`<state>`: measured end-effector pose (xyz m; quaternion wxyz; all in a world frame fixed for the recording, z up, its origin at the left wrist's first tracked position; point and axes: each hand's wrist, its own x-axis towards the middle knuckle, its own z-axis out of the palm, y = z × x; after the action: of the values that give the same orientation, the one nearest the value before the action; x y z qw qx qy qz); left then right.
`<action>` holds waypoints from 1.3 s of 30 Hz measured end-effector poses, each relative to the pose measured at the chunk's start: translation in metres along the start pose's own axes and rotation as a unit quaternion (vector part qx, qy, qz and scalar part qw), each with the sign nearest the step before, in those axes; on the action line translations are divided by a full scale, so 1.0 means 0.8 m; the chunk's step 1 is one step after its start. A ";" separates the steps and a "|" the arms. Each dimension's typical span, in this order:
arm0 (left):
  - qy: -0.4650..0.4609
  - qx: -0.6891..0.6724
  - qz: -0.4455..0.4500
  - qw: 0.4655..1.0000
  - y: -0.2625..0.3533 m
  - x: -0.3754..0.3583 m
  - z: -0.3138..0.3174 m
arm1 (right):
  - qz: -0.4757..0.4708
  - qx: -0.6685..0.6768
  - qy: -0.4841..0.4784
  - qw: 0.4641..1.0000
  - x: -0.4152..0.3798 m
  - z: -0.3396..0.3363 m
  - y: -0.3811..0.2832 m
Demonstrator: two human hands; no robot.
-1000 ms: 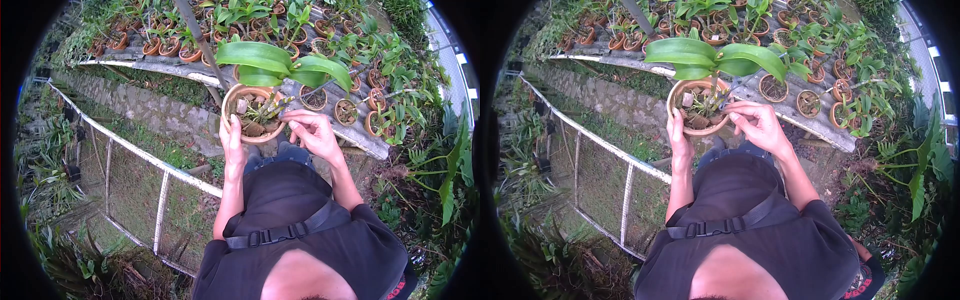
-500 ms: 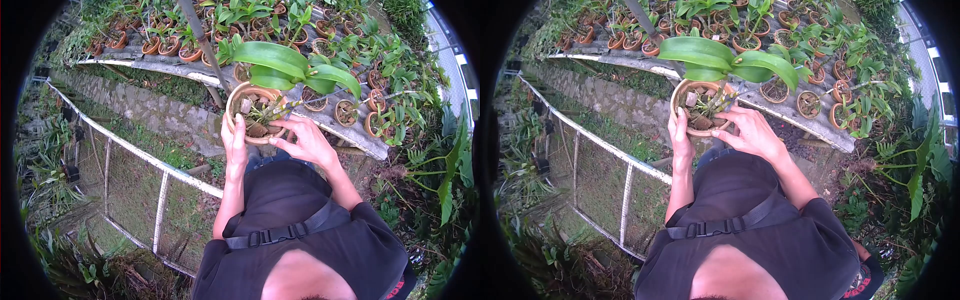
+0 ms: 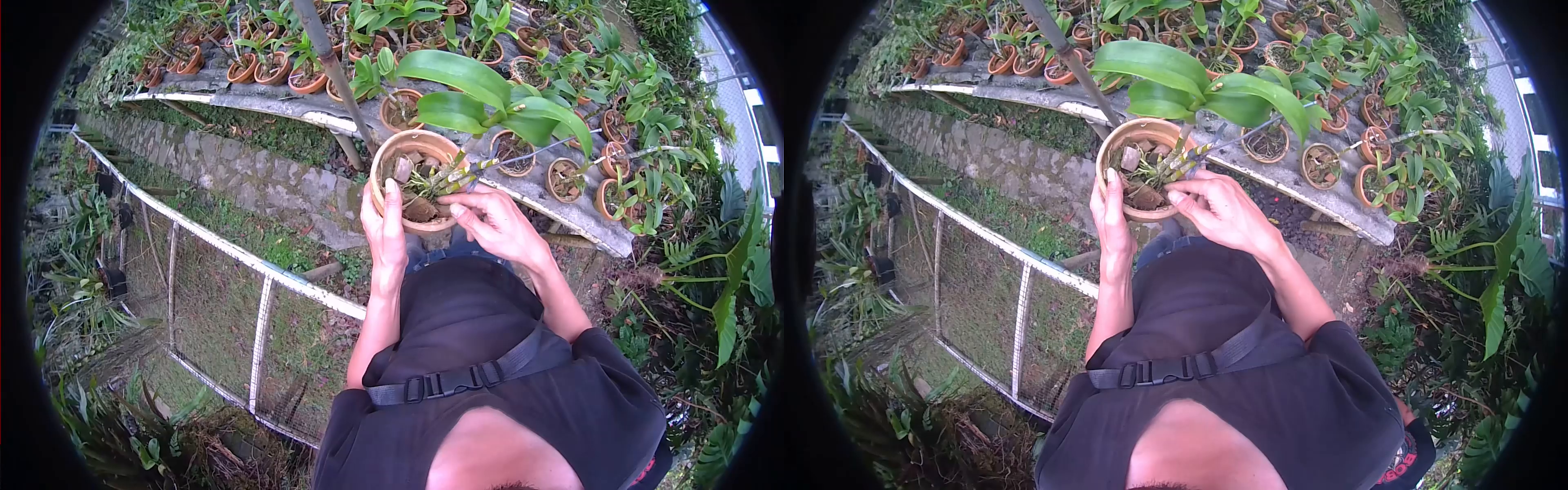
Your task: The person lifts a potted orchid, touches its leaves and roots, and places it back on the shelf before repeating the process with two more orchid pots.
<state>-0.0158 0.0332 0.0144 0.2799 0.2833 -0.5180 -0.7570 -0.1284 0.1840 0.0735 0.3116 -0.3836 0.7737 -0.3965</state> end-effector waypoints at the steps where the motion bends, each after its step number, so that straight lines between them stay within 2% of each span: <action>1: -0.003 0.001 -0.001 1.000 0.001 0.000 0.000 | -0.056 -0.012 0.022 0.998 0.002 0.000 0.008; 4: -0.008 0.009 -0.005 1.000 0.004 0.001 0.001 | 0.021 0.109 -0.022 0.994 -0.002 -0.009 0.008; 9: -0.001 -0.008 -0.009 1.000 0.004 0.001 -0.002 | 0.004 0.286 -0.048 0.957 -0.007 -0.026 0.020; 12: -0.006 -0.030 0.011 0.999 0.006 0.002 0.000 | -0.014 0.298 -0.024 0.954 -0.008 -0.032 0.022; 13: -0.008 -0.025 0.015 1.000 0.005 0.003 0.000 | -0.004 0.254 0.017 0.967 -0.010 -0.031 0.011; 16: -0.011 -0.008 0.020 1.000 0.005 0.002 -0.002 | -0.044 0.066 0.025 0.997 -0.004 -0.021 0.003; 20: -0.015 0.003 0.019 1.000 0.007 0.000 0.001 | -0.089 -0.078 0.040 0.992 -0.005 -0.009 -0.012; 21: -0.017 0.005 0.019 1.000 0.006 0.000 0.000 | -0.050 -0.045 0.037 0.997 -0.007 -0.007 -0.022; 25: -0.006 0.016 0.049 0.999 0.003 -0.002 0.006 | -0.009 -0.064 0.060 0.996 -0.010 0.010 -0.037; 28: 0.013 0.013 0.055 0.998 0.019 -0.011 0.023 | -0.037 -0.061 0.084 0.994 -0.007 0.022 -0.016; 31: 0.020 0.041 0.058 0.997 -0.002 -0.004 0.005 | 0.039 0.019 0.026 0.999 -0.005 0.018 -0.001; 32: 0.018 0.030 0.050 0.998 -0.007 -0.006 0.003 | 0.005 0.035 0.034 0.999 -0.005 0.017 0.007; 37: 0.010 0.001 0.039 0.999 0.000 -0.005 0.005 | 0.077 0.166 -0.077 0.980 -0.006 -0.015 0.003; 39: 0.011 -0.011 0.030 0.999 0.000 -0.006 0.002 | 0.074 0.244 -0.089 0.963 -0.007 -0.023 0.010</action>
<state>-0.0141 0.0378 0.0155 0.3107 0.2729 -0.5152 -0.7507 -0.1424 0.1988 0.0765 0.4916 -0.2715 0.6487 -0.5136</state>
